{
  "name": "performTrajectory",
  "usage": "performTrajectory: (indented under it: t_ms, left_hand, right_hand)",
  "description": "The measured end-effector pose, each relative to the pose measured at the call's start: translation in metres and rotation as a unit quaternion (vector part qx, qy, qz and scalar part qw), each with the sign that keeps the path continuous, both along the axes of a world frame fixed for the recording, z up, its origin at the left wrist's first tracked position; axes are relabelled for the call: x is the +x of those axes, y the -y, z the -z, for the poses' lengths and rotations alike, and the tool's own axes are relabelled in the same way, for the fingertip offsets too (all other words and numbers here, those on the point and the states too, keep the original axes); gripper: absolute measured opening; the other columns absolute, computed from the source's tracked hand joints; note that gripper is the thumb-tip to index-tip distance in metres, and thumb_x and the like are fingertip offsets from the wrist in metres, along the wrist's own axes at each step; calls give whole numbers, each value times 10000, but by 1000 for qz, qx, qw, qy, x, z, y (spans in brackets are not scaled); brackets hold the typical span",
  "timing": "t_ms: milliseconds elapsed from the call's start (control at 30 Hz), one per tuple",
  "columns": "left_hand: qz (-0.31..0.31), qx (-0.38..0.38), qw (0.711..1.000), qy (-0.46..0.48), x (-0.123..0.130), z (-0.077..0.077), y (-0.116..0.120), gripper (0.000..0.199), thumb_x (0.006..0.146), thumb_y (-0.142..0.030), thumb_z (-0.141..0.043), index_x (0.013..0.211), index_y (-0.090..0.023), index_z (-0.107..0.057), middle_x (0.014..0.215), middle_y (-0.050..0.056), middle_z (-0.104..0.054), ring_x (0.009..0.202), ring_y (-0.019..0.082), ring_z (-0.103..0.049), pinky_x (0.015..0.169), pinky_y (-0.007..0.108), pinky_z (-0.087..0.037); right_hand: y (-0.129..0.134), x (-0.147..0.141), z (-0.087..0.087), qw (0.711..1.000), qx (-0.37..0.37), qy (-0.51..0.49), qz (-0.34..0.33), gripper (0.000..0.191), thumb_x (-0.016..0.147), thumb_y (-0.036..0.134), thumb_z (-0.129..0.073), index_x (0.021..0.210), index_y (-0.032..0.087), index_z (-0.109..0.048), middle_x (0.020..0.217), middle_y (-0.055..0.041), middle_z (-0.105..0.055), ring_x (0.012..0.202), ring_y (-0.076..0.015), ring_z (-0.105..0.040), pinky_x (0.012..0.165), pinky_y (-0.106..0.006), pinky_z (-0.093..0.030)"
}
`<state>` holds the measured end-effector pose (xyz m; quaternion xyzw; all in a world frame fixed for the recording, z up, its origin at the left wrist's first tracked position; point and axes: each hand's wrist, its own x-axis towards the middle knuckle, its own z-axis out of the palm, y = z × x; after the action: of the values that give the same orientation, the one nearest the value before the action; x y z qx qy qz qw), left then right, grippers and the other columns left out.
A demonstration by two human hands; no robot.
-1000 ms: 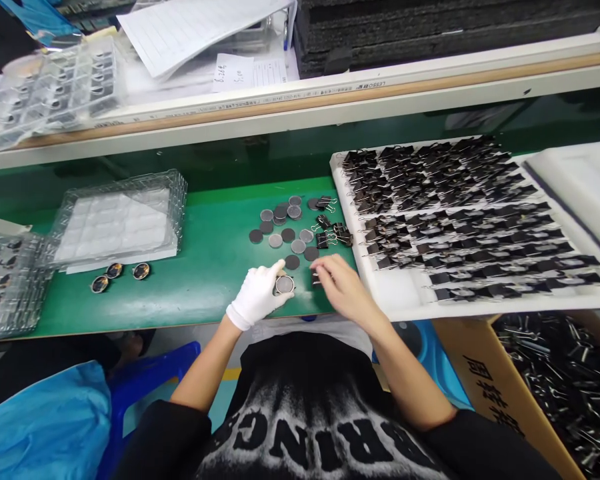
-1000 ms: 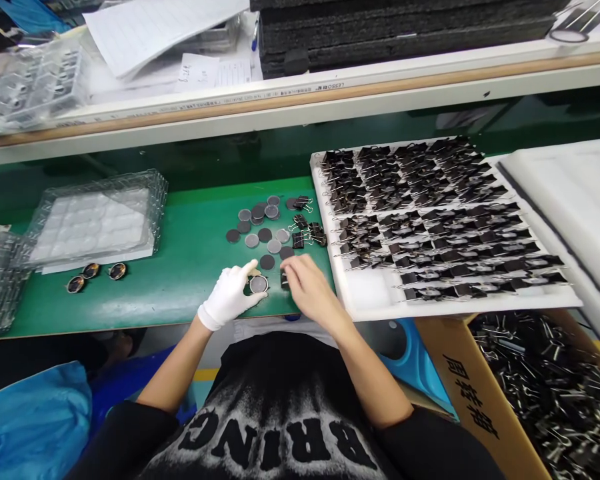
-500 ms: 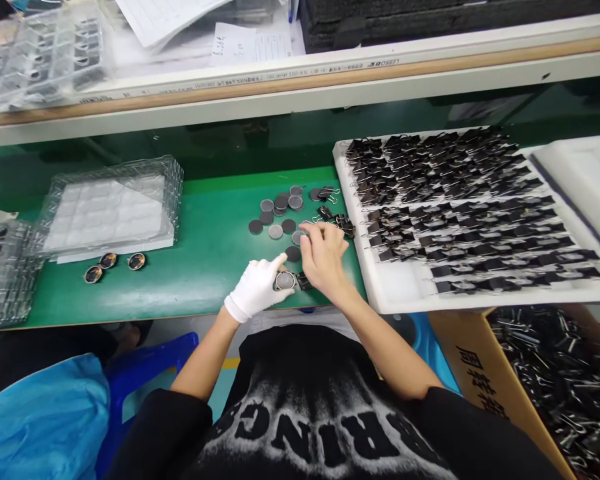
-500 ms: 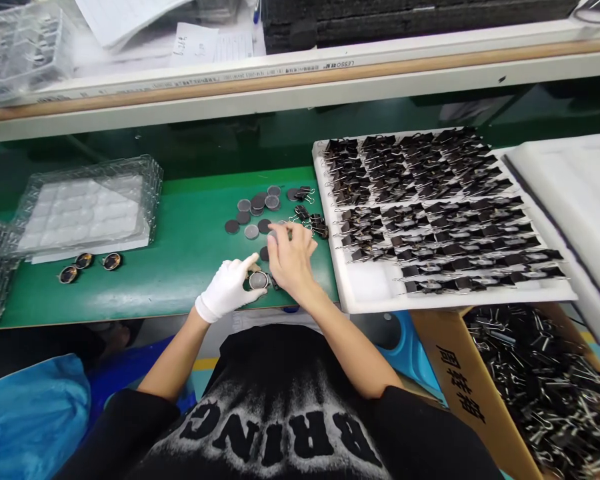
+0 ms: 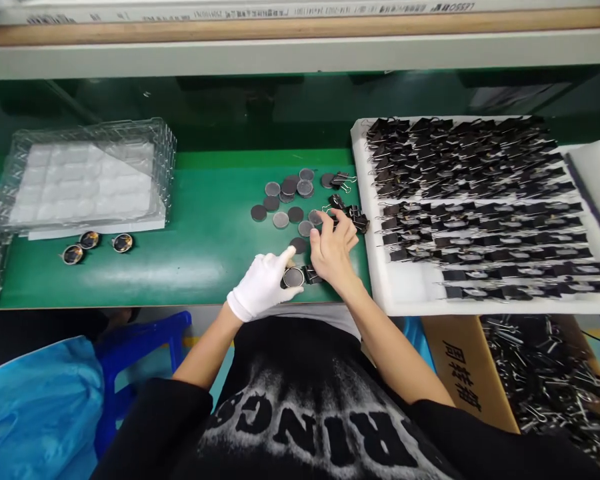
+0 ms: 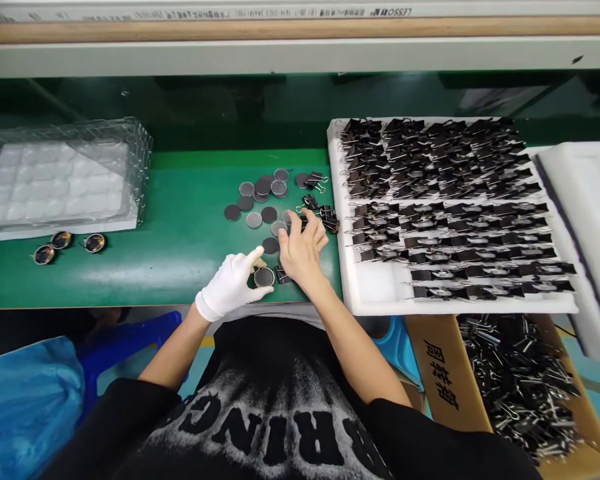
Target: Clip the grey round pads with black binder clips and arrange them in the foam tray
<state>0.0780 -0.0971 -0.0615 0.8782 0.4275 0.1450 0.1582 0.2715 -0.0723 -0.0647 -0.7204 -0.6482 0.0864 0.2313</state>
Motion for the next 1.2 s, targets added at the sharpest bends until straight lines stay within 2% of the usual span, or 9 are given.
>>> performTrajectory:
  t_ms: [433,633,700,767,867,933,1033,1100,1200]
  left_hand:
    - [3,-13,1000,-8,20,2,-3,904,813,-464,-790,1523,-146,-328,1144,99,-730,973,280,-661,876,403,-456]
    - [10,28,999,-31,18,1,0,830,834,-460,-752,1495,-128,-376,1116,107,-731,957,285,-660,849,408,-457]
    - [-30,30,998,-47,15,0,7,798,848,-476,-726,1489,-133,-398,1082,106,-729,955,290,-660,839,409,-456]
    - [-102,30,992,-64,11,-1,15,815,854,-529,-702,1493,-116,-408,1024,111,-720,937,299,-656,824,413,-458]
    - [-182,48,980,-64,4,-7,22,917,807,-622,-719,1503,-100,-427,1083,161,-684,988,323,-640,847,427,-470]
    - [-155,62,984,-66,-2,-15,20,867,790,-625,-739,1484,-172,-486,1285,204,-618,1108,345,-611,913,449,-466]
    - [-21,54,992,-113,-12,-30,10,700,808,-599,-741,1419,-307,-565,1553,174,-446,1273,380,-532,952,481,-453]
    - [50,35,987,-147,-20,-37,3,711,795,-594,-762,1423,-335,-555,1612,147,-394,1319,390,-499,938,483,-459]
    - [68,22,982,-174,-31,-40,-4,687,820,-514,-775,1429,-303,-536,1563,124,-481,1278,349,-539,924,450,-462]
  right_hand:
    - [0,-1,-1,1000,-9,-17,14,452,1041,406,-342,1421,209,-489,1498,-183,-377,1363,-361,-334,1074,-575,-336]
    - [6,4,-14,994,94,-33,45,381,1033,345,-345,1295,242,-601,1365,-143,-488,1240,-313,-429,1002,-497,-374]
    - [6,14,-25,988,112,-24,104,370,1024,340,-373,1287,234,-610,1328,-153,-496,1206,-324,-435,980,-504,-368]
    - [5,26,-36,986,86,10,146,372,993,372,-460,1303,226,-606,1336,-179,-470,1201,-364,-410,949,-531,-357]
    - [2,37,-45,989,21,73,124,355,937,390,-573,1241,220,-643,1351,-201,-438,1202,-407,-369,932,-560,-328]
    - [0,38,-46,989,1,87,118,265,940,341,-565,1131,199,-679,1317,-200,-456,1179,-396,-371,927,-553,-316]
    - [-3,36,-44,988,-5,78,130,211,955,295,-526,1001,176,-695,1236,-190,-499,1124,-369,-386,906,-533,-314]
    - [-3,36,-41,988,1,80,133,225,956,324,-541,1018,168,-690,1212,-194,-509,1112,-368,-388,900,-529,-317]
    - [-3,39,-38,987,9,87,132,249,937,358,-589,1043,157,-690,1215,-202,-507,1120,-375,-386,904,-528,-321]
